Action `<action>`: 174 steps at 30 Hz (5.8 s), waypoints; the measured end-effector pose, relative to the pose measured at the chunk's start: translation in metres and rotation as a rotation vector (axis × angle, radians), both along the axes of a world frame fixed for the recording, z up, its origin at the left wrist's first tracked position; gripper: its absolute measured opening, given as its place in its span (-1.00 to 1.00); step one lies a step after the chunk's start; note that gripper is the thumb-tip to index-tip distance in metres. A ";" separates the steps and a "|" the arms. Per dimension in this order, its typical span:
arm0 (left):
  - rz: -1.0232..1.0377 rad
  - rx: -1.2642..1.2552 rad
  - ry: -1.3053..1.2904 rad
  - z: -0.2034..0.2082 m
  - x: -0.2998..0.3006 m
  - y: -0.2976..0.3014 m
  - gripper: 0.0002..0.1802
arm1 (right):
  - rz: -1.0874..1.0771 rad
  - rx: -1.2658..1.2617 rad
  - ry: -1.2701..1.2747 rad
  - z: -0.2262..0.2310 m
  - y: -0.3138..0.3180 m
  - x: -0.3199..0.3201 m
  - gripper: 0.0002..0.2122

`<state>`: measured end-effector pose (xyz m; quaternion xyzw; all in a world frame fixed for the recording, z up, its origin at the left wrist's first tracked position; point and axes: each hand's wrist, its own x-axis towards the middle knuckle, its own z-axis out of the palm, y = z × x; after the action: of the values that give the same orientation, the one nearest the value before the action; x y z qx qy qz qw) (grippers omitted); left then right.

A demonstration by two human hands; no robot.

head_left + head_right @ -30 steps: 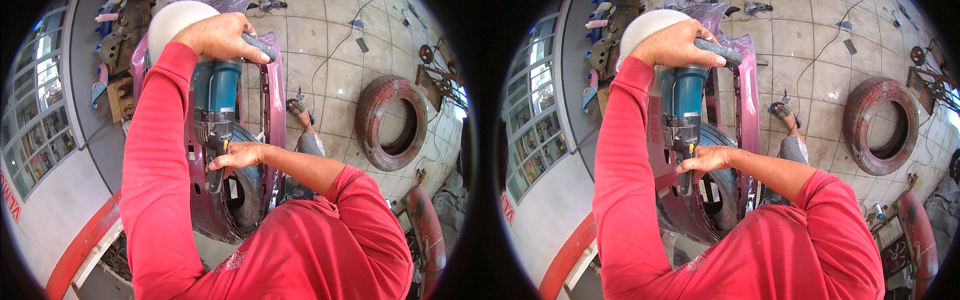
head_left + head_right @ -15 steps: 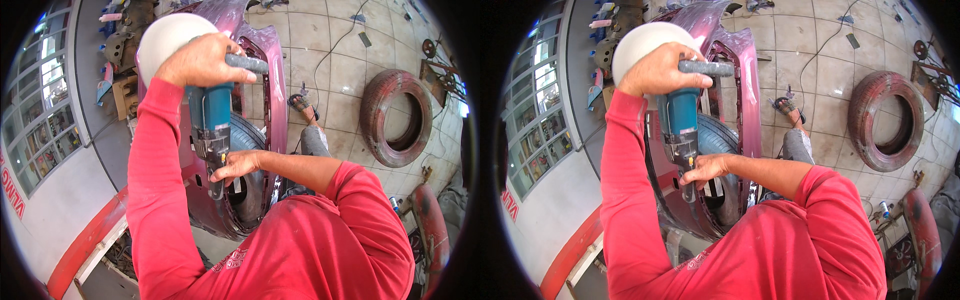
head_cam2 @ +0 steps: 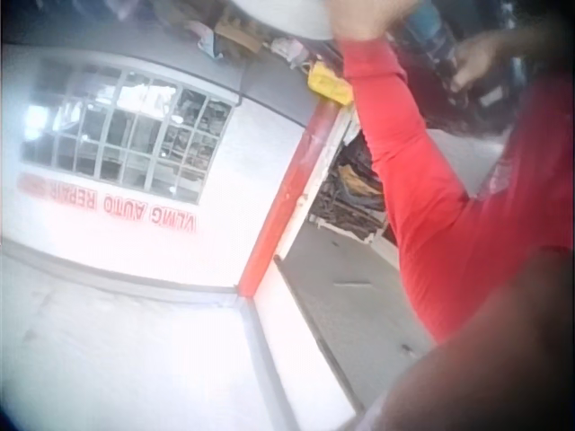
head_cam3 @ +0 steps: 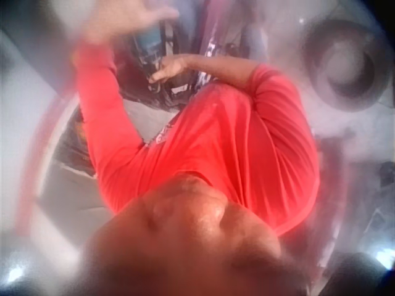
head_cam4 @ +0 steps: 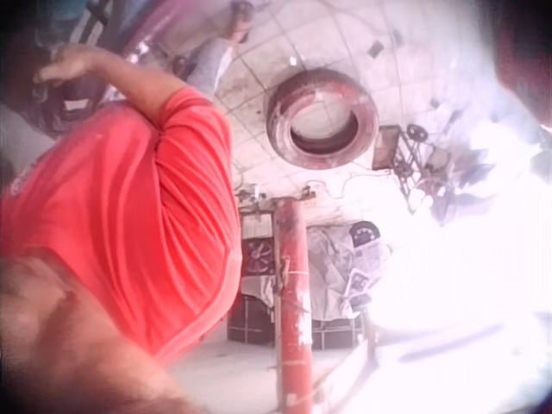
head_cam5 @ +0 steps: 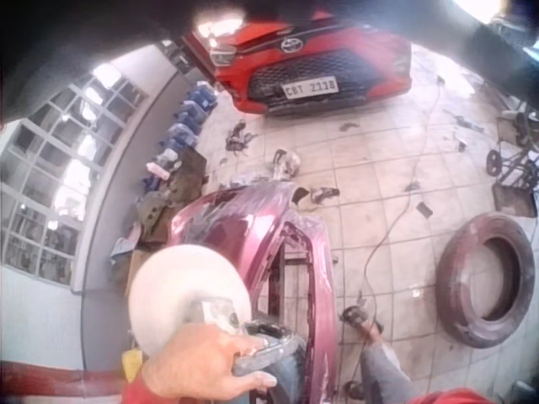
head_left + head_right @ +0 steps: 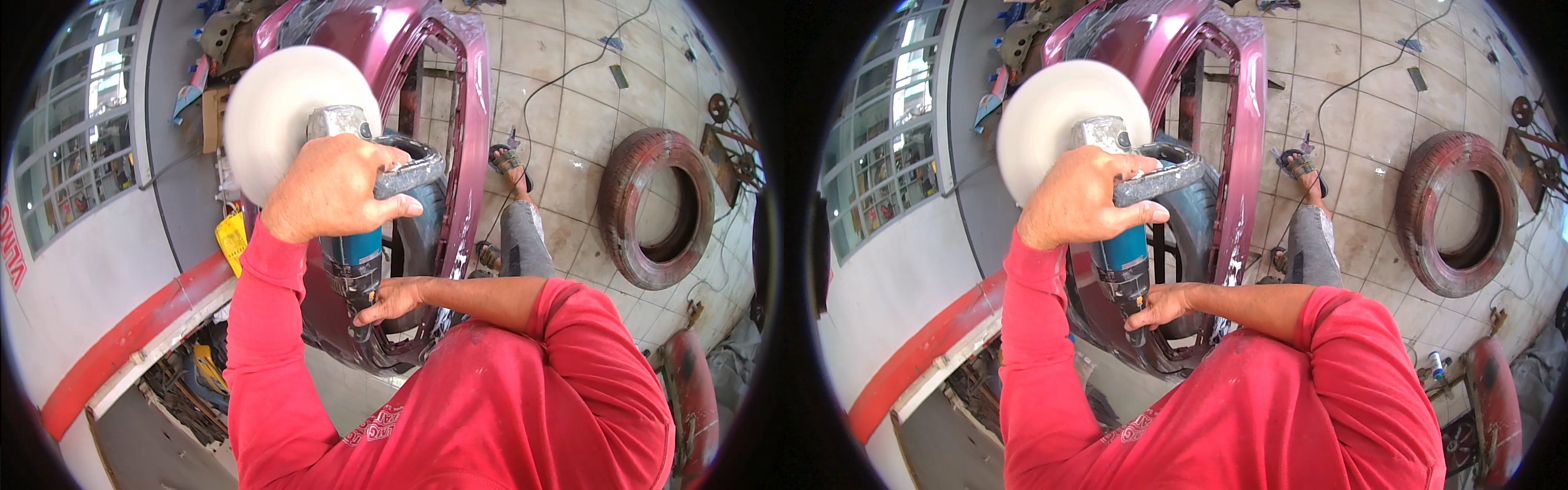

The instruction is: The person uses a rotary polisher with a white pad to buff the surface of a detached maroon car bumper. They move the tool across the bumper's curved surfaces, occasionally pausing to inspect the finish. The bumper remains on a stand throughout the process.

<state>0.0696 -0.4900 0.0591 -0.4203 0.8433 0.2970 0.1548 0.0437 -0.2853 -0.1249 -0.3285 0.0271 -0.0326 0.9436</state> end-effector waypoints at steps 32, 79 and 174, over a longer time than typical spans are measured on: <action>0.219 -0.112 0.016 0.004 0.111 0.439 -0.39 | 0.366 -0.364 0.016 -0.088 0.408 0.083 -0.59; 0.013 0.019 -0.099 0.027 0.034 0.125 -0.40 | 0.283 -0.388 0.030 0.031 0.082 0.010 -0.17; 1.822 -0.731 0.902 -0.056 0.067 0.498 -0.10 | 0.159 -1.326 0.757 0.090 0.094 -0.192 -0.31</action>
<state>0.1371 0.0082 0.0027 -0.7623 0.2303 0.1581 -0.5839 -0.1488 -0.1913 -0.0346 -0.8154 0.2996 0.1407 0.4749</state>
